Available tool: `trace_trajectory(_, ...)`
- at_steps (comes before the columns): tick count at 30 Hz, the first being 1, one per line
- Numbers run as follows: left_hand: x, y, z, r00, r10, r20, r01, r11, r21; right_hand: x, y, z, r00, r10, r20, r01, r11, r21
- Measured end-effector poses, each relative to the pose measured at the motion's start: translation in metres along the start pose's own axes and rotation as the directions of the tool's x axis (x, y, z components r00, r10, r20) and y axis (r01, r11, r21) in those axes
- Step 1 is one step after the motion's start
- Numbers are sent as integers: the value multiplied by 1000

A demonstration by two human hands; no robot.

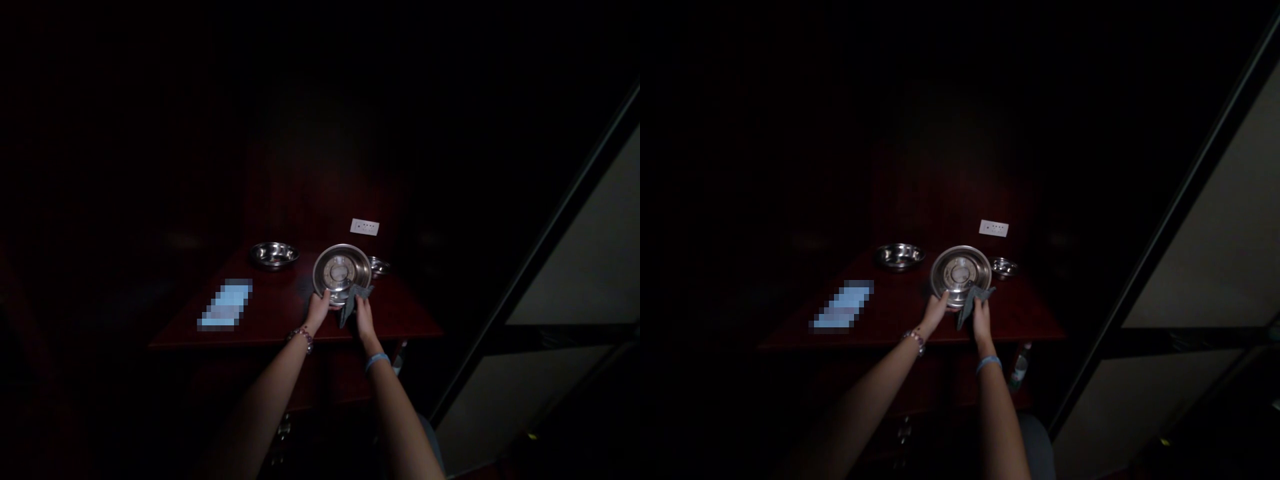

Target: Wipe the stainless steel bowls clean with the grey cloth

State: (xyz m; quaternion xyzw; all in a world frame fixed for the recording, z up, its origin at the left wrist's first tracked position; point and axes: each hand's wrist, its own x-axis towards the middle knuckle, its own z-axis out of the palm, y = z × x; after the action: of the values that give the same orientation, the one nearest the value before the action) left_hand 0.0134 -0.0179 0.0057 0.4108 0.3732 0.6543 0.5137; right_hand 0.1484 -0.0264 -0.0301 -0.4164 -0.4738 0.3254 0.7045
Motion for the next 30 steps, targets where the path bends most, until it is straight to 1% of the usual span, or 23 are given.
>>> trace_trajectory(3, 0, 0, 1, 1000, -18, 5, 17, 999, 39, -1, -4, 1, 998, 5, -63, -7, 1000, -20)
trace_trajectory(6, 1, -1, 1, 1000, -17, 19, 16, 998, 60, -3, -9, 2, 994, -48, -96, 46, 998, -31)
trace_trajectory(10, 3, -1, 0, 999, -19, 44, 17, 998, 64, -5, -16, 3, 991, -74, -114, 74, 997, -3)
trace_trajectory(12, 3, 0, -1, 999, -16, 38, 14, 998, 53, -5, -18, 4, 992, -70, -107, 72, 997, 15)
trace_trajectory(15, 4, 1, -3, 1000, -19, 20, 18, 999, 29, -5, -19, 5, 996, -34, -79, 36, 999, 19)
trace_trajectory(20, 3, 0, -3, 998, -14, 58, 13, 1000, 18, -5, -18, 4, 994, 90, -66, -91, 996, -12)
trace_trajectory(22, 3, 0, -3, 999, -7, 53, 5, 1000, 25, -5, -18, 3, 992, 121, -47, -122, 992, -28)
trace_trajectory(26, 4, 0, -4, 1000, -3, 22, 2, 998, 56, -5, -19, 2, 992, 121, -33, -122, 992, -29)
trace_trajectory(30, 3, -2, -4, 1000, -1, 29, -1, 996, 84, -3, -16, 0, 993, 105, -47, -107, 993, -38)
